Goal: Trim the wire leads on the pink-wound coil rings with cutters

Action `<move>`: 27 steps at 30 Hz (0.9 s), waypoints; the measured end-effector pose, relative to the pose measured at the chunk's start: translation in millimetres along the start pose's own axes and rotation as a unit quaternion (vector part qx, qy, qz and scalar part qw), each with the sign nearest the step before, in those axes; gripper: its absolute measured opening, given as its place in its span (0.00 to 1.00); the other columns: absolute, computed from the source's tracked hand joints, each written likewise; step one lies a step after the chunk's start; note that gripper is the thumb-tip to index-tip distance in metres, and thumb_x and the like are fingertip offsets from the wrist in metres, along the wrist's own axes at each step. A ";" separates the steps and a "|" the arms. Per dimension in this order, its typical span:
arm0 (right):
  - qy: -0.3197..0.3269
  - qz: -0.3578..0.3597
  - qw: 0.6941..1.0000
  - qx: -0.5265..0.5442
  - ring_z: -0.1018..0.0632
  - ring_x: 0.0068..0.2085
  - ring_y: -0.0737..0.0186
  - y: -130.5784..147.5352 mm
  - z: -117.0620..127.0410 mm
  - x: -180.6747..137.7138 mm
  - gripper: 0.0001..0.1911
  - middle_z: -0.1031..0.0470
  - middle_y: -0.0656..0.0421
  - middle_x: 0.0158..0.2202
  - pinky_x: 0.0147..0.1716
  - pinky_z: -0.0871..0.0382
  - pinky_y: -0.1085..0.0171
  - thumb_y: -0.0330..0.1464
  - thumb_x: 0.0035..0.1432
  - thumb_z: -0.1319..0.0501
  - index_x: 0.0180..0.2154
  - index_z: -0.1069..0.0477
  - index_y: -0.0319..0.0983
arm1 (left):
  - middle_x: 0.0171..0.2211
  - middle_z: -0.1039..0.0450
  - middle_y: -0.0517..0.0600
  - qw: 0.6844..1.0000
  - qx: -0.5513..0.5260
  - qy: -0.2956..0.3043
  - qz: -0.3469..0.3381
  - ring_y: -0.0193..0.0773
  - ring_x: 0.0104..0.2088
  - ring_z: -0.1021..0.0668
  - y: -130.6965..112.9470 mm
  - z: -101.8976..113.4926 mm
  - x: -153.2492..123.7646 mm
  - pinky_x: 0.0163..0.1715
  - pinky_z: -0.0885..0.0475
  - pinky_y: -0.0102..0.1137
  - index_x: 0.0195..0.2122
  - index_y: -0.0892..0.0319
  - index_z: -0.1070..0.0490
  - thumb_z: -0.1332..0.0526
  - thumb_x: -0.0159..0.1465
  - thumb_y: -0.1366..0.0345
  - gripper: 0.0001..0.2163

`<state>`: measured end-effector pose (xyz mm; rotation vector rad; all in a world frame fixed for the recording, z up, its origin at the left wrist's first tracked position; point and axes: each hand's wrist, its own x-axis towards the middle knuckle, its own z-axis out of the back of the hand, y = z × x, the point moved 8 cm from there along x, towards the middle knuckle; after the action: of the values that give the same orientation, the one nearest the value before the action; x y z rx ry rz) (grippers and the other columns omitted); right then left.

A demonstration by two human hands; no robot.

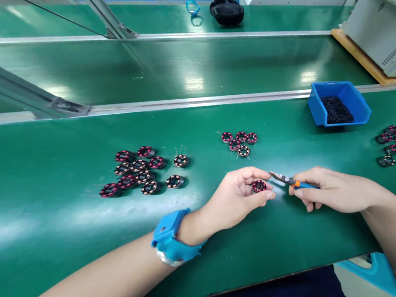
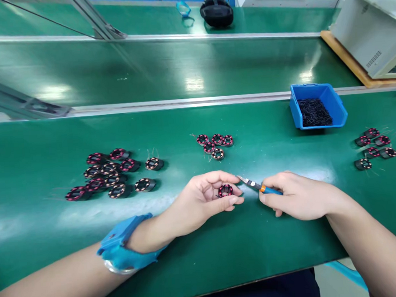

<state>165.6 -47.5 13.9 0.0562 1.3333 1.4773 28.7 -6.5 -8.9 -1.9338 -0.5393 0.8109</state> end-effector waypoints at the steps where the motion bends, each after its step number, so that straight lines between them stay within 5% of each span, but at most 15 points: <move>1: 0.001 0.002 1.000 -0.002 0.24 0.31 0.61 0.9 -0.1 0.1 0.15 0.25 0.57 0.28 0.28 0.35 0.66 0.41 0.65 0.49 0.38 0.30 0.37 | 0.30 0.22 0.49 1.000 0.002 0.003 0.000 0.35 0.31 0.19 -0.3 -0.2 -0.1 0.29 0.26 0.27 0.41 0.64 0.30 0.29 0.52 0.70 0.17; 27: 0.017 0.021 0.999 -0.030 0.26 0.28 0.64 4.7 -3.0 1.9 0.13 0.29 0.60 0.25 0.29 0.37 0.67 0.37 0.65 0.50 0.29 0.37 0.39 | 0.30 0.23 0.48 1.000 -0.007 0.021 0.016 0.34 0.31 0.19 3.2 -0.9 -1.7 0.30 0.27 0.26 0.40 0.64 0.32 0.29 0.51 0.72 0.17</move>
<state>159.9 -47.2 15.1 0.0211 1.3221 1.5586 28.3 -9.6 -10.9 -1.9724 -0.4921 0.7867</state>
